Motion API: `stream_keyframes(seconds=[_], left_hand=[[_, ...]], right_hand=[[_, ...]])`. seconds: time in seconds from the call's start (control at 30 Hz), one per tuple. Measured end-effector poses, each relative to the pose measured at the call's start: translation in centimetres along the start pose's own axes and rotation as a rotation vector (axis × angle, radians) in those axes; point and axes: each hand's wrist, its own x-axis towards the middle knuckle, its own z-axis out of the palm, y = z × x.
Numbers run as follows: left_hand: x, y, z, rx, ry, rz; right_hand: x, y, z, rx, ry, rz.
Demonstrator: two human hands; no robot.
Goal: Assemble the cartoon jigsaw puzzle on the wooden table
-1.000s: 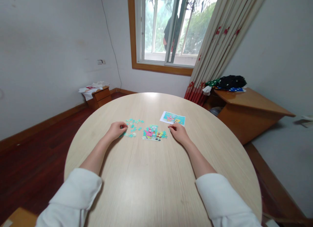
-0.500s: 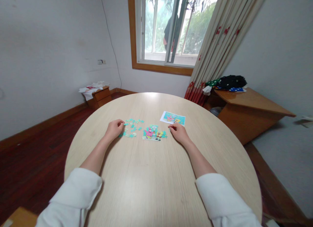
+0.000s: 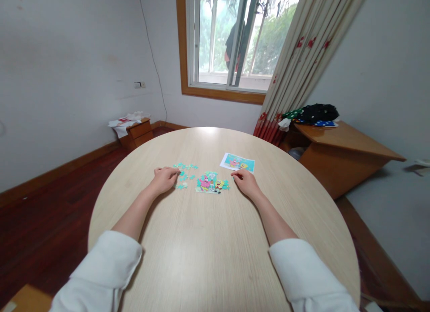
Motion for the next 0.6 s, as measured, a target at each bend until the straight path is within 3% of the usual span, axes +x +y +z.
stream_keyframes(seconds=[0.43,0.6], left_hand=[[0.02,-0.41,-0.29,0.022,0.071,-0.094],[-0.01,-0.32,-0.16,0.051,0.040,-0.169]], right_hand=[[-0.03,-0.32,-0.17,-0.017,-0.014,0.027],[0.01,-0.10,-0.04,-0.013,-0.011,0.011]])
